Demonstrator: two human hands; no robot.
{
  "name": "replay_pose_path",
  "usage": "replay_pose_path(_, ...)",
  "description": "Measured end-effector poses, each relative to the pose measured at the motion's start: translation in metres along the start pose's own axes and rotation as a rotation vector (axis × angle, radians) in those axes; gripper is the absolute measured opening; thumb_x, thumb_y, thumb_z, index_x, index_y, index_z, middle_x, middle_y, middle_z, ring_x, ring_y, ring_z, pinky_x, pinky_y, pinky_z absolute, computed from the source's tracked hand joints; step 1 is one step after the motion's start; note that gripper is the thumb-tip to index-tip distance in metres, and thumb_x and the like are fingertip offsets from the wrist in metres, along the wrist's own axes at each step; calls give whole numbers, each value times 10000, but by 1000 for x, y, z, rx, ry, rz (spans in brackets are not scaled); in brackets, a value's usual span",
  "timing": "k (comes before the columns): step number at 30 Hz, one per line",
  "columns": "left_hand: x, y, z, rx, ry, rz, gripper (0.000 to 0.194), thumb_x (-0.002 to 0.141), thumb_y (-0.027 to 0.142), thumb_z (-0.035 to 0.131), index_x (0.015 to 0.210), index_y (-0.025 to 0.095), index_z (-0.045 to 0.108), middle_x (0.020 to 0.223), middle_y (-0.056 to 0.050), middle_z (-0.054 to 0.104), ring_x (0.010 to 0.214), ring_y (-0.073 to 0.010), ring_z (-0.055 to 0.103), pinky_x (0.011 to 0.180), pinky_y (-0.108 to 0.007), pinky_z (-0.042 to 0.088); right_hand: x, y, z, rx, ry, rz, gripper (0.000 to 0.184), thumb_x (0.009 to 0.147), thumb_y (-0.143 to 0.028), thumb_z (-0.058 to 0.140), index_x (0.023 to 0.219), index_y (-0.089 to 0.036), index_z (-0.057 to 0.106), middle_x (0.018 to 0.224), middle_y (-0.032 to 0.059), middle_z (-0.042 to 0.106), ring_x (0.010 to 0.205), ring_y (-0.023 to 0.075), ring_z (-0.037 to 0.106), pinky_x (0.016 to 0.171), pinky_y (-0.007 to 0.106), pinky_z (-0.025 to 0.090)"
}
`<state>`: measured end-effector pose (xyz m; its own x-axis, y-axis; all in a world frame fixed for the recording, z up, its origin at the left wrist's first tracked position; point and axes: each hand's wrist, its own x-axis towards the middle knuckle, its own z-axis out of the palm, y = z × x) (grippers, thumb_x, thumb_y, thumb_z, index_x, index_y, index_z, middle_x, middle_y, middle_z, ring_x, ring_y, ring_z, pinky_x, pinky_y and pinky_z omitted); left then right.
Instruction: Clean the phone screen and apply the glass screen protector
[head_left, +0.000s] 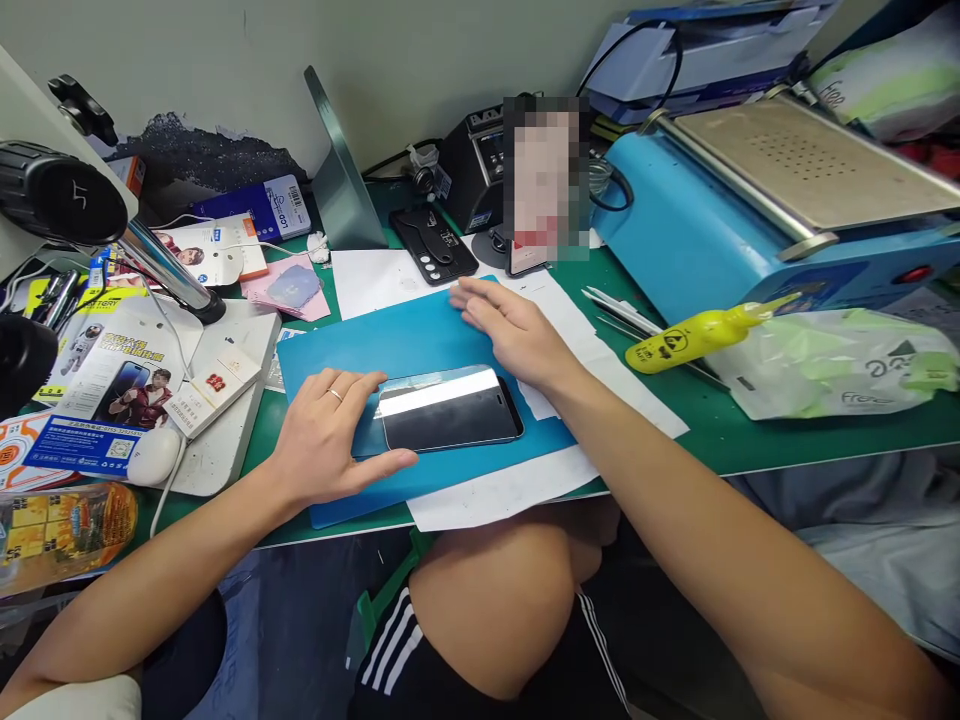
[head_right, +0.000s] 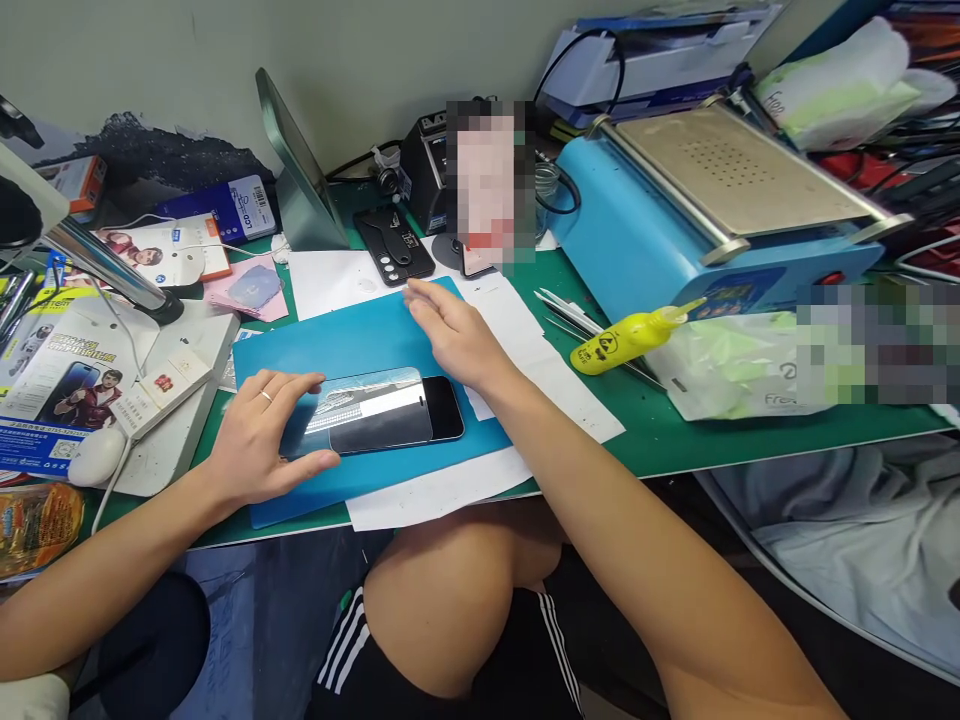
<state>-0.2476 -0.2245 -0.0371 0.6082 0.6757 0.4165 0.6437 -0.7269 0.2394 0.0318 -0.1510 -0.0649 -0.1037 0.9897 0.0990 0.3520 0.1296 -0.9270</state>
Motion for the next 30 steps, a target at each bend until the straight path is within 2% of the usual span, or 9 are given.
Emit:
replay_pose_path(3,-1,-2,0,-30,14,-36,786,988,795,413,1363,123,578,1133,-155,738,978,-304,628,841,-429,448,-15,-9,-4,12,-7,-81,634,1024,-586,547,1564,-256,511,1613,103,533,1512,307,479,1255,549,403)
replay_pose_path(6,-1,-3,0,-93,2,-107,818,982,828,355,1412,156,535,1195,-145,728,1058,-312,627,909,-442,448,-42,-20,-7,101,-163,-196,682,1010,-702,480,1544,-282,544,1523,97,628,1423,294,583,1208,519,469)
replay_pose_path(11,-1,-2,0,-165,1,-154,826,989,840,277,1426,172,490,1275,-139,702,1085,-293,620,953,-439,435,-79,-32,7,83,-374,-340,1038,780,-871,602,1643,-338,383,1656,101,474,1519,358,460,1228,576,420)
replay_pose_path(13,-1,-3,1,-190,-10,-143,830,985,844,288,1437,172,472,1302,-142,690,1099,-291,618,963,-439,426,-84,-37,19,63,-334,-349,1065,774,-768,743,1664,-366,318,1691,93,423,1553,345,409,1248,572,392)
replay_pose_path(16,-1,-3,1,-223,-50,-123,859,958,874,306,1445,183,462,1344,-149,672,1142,-301,612,988,-445,415,-83,-44,37,95,-210,-327,886,879,-575,781,1633,-350,374,1649,96,488,1537,295,444,1264,529,383)
replay_pose_path(22,0,-2,2,-240,-96,-72,936,916,903,370,1542,207,385,1373,-159,659,1200,-319,608,1046,-472,413,-84,-51,50,125,-173,-458,833,906,-484,784,1612,-285,389,1535,148,595,1440,304,563,1186,506,493)
replay_pose_path(25,0,-2,4,-241,-110,-35,993,893,912,409,1601,224,312,1473,-179,597,1298,-344,569,1103,-495,392,-85,-55,39,15,-80,-611,809,929,-417,761,1628,-286,377,1491,152,603,1386,313,598,1151,518,524)
replay_pose_path(28,-1,-3,4,-249,-119,-29,1114,838,955,429,1646,216,223,1572,-212,505,1388,-378,525,1149,-526,372,-84,-56,12,-195,38,-699,834,918,-379,760,1650,-306,368,1429,140,598,1332,340,615,1116,532,549)
replay_pose_path(30,0,-4,4,-253,-103,-39,1156,811,964,465,1646,202,219,1573,-221,501,1393,-387,529,1145,-528,389,-82,-52,-9,-399,20,-713,850,912,-369,775,1655,-304,367,1360,145,635,1252,338,665,1042,504,599)
